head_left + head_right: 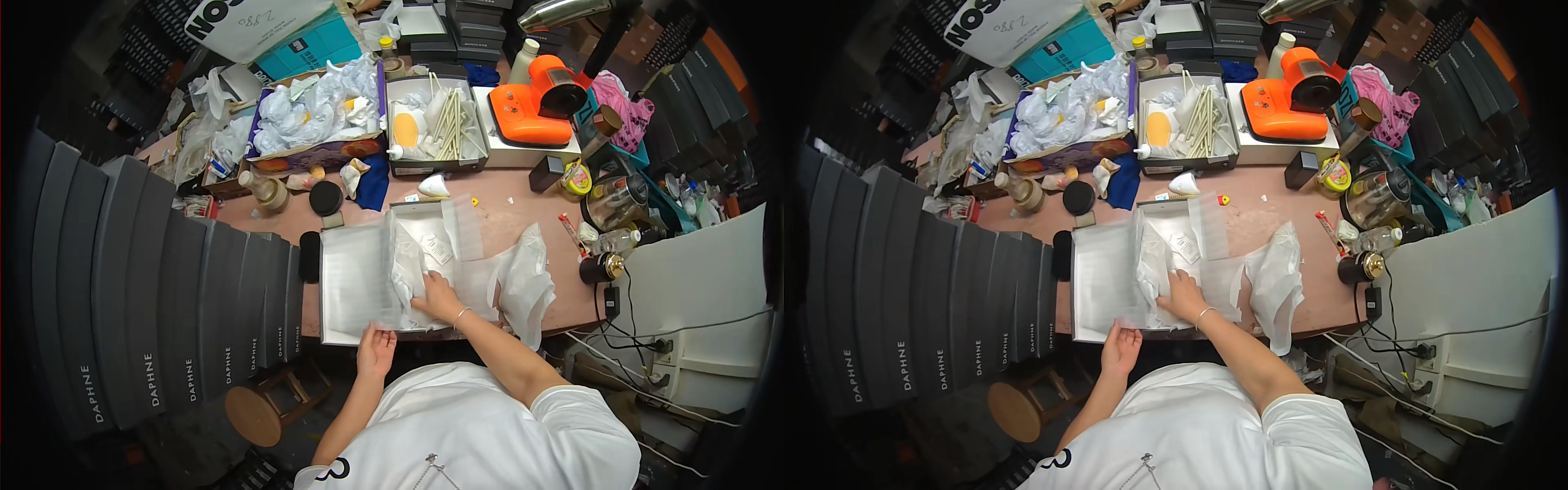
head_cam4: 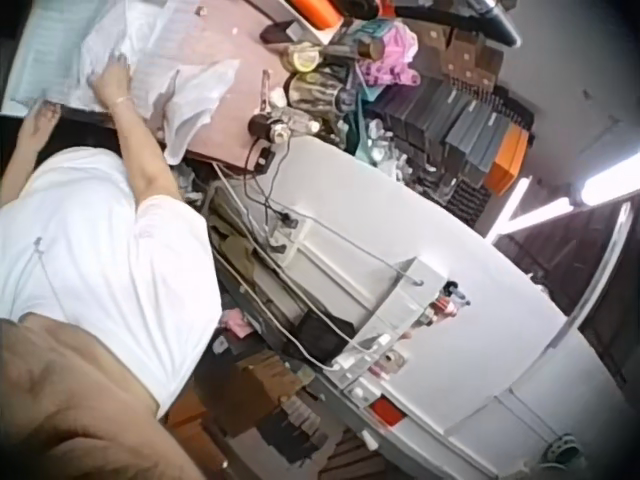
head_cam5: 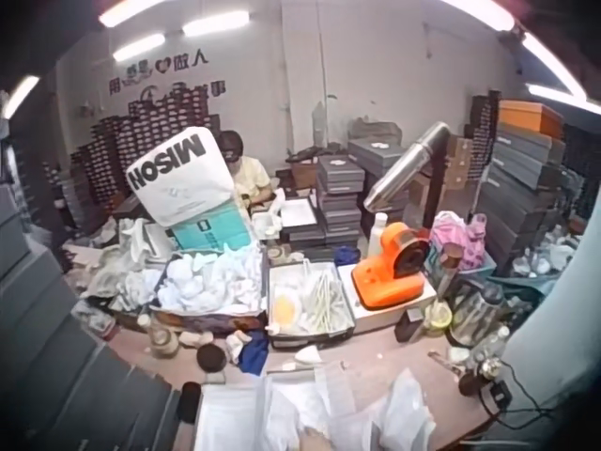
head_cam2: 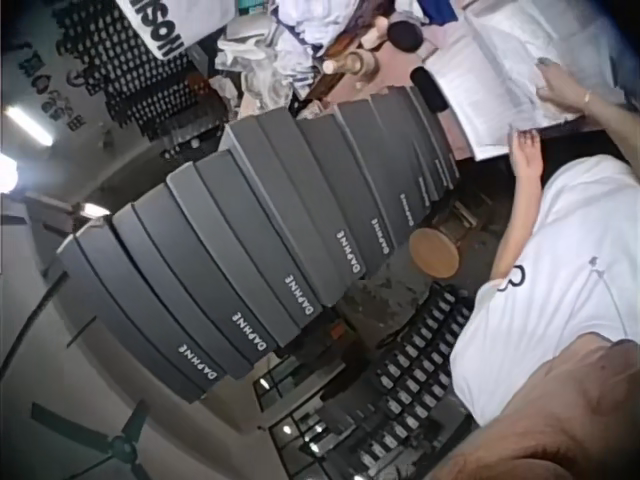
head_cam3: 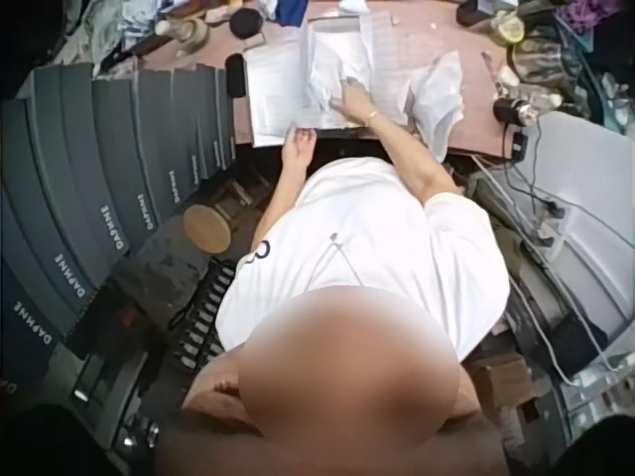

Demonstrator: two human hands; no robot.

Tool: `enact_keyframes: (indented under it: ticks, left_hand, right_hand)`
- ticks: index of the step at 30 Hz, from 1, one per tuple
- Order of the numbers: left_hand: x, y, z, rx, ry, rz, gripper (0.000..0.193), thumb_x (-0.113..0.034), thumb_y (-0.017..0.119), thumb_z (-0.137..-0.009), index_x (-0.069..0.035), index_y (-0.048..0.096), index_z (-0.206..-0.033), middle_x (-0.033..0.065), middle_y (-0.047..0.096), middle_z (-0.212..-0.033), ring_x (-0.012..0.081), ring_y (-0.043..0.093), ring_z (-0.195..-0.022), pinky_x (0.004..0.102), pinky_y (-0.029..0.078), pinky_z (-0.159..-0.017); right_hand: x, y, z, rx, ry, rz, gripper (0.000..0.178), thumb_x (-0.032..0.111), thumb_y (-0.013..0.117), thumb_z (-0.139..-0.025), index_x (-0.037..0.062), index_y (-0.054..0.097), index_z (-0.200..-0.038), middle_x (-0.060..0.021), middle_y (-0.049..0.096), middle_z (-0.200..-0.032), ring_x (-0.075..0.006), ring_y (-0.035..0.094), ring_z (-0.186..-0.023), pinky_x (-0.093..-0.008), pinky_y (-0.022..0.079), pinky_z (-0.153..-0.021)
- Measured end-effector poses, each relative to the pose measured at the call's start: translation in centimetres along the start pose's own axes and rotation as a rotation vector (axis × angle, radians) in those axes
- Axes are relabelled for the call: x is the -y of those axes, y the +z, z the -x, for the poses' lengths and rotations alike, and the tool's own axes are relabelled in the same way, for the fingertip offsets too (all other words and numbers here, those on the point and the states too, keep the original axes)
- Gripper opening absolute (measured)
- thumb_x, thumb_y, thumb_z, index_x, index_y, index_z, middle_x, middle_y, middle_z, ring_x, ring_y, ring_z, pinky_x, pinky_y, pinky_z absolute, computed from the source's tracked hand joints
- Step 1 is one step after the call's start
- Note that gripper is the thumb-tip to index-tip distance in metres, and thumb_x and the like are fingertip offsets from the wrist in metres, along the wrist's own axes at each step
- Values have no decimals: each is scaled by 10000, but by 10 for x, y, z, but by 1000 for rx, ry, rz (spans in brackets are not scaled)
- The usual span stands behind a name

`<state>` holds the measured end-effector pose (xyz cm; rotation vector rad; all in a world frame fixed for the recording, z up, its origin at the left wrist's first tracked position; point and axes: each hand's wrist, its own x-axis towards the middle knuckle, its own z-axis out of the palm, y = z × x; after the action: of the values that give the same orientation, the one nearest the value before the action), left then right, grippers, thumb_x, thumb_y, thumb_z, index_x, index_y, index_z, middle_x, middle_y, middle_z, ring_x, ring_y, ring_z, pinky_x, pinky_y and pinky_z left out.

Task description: Inspect shoes, wrap them in tissue paper, place them into a shoebox, and then interface with a computer system.

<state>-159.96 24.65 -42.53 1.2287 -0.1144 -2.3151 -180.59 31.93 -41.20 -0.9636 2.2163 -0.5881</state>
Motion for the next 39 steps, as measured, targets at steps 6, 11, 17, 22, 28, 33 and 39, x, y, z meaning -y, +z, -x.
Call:
enact_keyframes:
  ticks: [6, 11, 17, 22, 28, 33, 39]
  left_hand:
    - [-37, 36, 24, 101, 489, -773, 464, -253, 629, -886, -96, 458, -1288, 44, 488, -1280, 177, 459, -1164, 367, 366, -959]
    - [-89, 46, 13, 29, 289, -437, 373, -312, 571, -924, -68, 514, -1201, 70, 574, -1141, 183, 559, -1044, 341, 455, -870]
    - [-101, 79, 88, 443, 419, -1500, 185, -163, 605, -884, 4, 617, -962, 87, 654, -881, 194, 644, -803, 288, 522, -694]
    - [-6, 137, -45, 1242, 1347, -2316, 340, -102, 610, -750, -38, 577, -1083, 135, 608, -1105, 291, 531, -1133, 510, 318, -1027]
    - [16, 162, -98, 1605, 1005, -2699, 199, -151, 565, -790, -98, 603, -978, 86, 635, -972, 243, 585, -993, 559, 270, -1043]
    - [3, 171, -80, 1634, 830, -2984, 186, -171, 570, -794, -103, 646, -950, 93, 645, -929, 251, 599, -961, 568, 244, -1049]
    - [20, 151, -96, 1492, 1331, -2620, 210, -197, 592, -783, -96, 668, -950, 97, 652, -923, 296, 600, -954, 564, 245, -1045]
  right_hand:
    - [20, -98, 50, -725, -59, 527, 803, 196, 727, -718, 35, 326, -1394, -260, 492, -1240, -400, 530, -1074, -418, 438, -911]
    - [-58, -68, 35, -385, 98, -288, 423, 141, 631, -764, -1, 550, -1154, -207, 640, -898, -343, 619, -847, -388, 488, -759]
    - [-56, -108, 55, -498, 35, -232, 197, 127, 555, -809, -32, 591, -920, -222, 619, -836, -392, 598, -832, -436, 472, -733]
    - [-24, -101, 45, -444, -7, -112, 153, 122, 525, -838, -3, 564, -919, -236, 617, -862, -417, 594, -836, -480, 463, -726]
    - [-41, -115, 65, -476, 110, 80, 127, 107, 527, -831, 19, 583, -902, -208, 632, -837, -381, 616, -800, -463, 487, -694]
    - [-70, -144, 73, -489, 75, 105, 142, 113, 562, -816, 24, 601, -921, -193, 640, -825, -367, 624, -788, -454, 492, -693]
    - [19, -180, 88, -830, -176, 286, 253, 117, 629, -809, -4, 599, -1029, -178, 630, -983, -344, 624, -856, -422, 493, -753]
